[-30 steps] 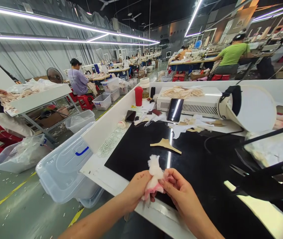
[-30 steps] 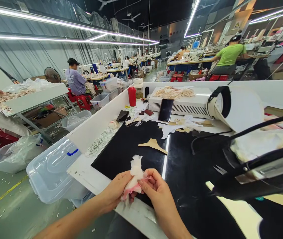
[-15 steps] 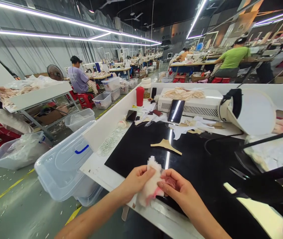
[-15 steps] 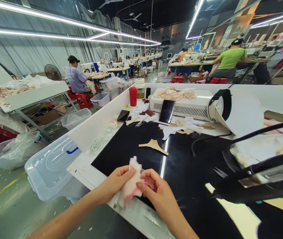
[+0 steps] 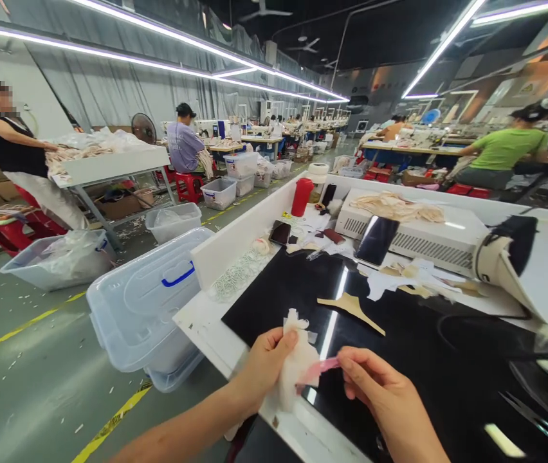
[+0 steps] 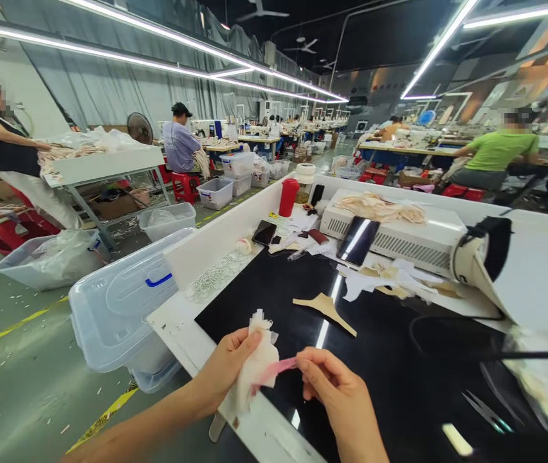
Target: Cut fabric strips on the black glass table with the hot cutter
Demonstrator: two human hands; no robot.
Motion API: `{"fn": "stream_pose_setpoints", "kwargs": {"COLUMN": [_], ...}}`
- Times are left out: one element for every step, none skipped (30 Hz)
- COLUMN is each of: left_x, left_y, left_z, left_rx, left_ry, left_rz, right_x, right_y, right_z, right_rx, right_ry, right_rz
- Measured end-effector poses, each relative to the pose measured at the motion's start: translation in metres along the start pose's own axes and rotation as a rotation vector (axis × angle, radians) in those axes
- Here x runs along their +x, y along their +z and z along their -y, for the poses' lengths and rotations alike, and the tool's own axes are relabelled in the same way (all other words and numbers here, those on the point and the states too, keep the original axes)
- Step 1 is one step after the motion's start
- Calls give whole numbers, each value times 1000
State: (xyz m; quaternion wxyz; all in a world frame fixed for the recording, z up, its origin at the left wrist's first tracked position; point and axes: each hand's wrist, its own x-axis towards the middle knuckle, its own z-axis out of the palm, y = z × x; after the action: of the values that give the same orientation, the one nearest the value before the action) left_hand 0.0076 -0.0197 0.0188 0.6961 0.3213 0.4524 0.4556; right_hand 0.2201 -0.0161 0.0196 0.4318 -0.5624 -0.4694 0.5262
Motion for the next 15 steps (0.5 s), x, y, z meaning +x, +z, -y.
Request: {"fn": "stream_pose_setpoints", "kwargs": {"left_x": [0,0,-1,-1,-2,-3,-4,-6,-8,-10,-11,-13,-14,-14,-14], "left_y": [-4,-8,-13,-18,-24,-30,-35,-40,-45,-48,-51,-53,-53,-52,-51], "left_z": [-1,-3,-4,-5,-7,-8,-9,-11,-13,-15,-18,-21,-24,-28,-30], "left_rx": [-2,-4,-7,-8,-4,5,19,36,51,64,76,79,83,89,96], "left_ry": [25,47,68,84,94,106,120,135,147,158,164,164,158,154,145], "left_rz": [-21,-46,-76,-103,-123,-144,-165,-187,-209,-231,-253,-273,-286,-299,-301], "right_x": [5,11,16,20,24,26,27,27,25,22,18,13,5,-3,-14], "right_y": [-3,-5,-6,-6,-5,-3,-1,1,2,2,1,-1,-4,-7,-10], "right_z": [1,2,5,8,13,17,21,24,27,28,29,29,28,28,28], "right_rx": [7,18,33,52,72,95,122,152,183,208,228,240,244,236,213], "right_ry": [15,21,18,10,0,-8,-10,-3,11,33,59,86,108,121,113], "right_rz": [-7,-19,-32,-49,-65,-81,-94,-102,-106,-104,-96,-87,-77,-73,-89]}}
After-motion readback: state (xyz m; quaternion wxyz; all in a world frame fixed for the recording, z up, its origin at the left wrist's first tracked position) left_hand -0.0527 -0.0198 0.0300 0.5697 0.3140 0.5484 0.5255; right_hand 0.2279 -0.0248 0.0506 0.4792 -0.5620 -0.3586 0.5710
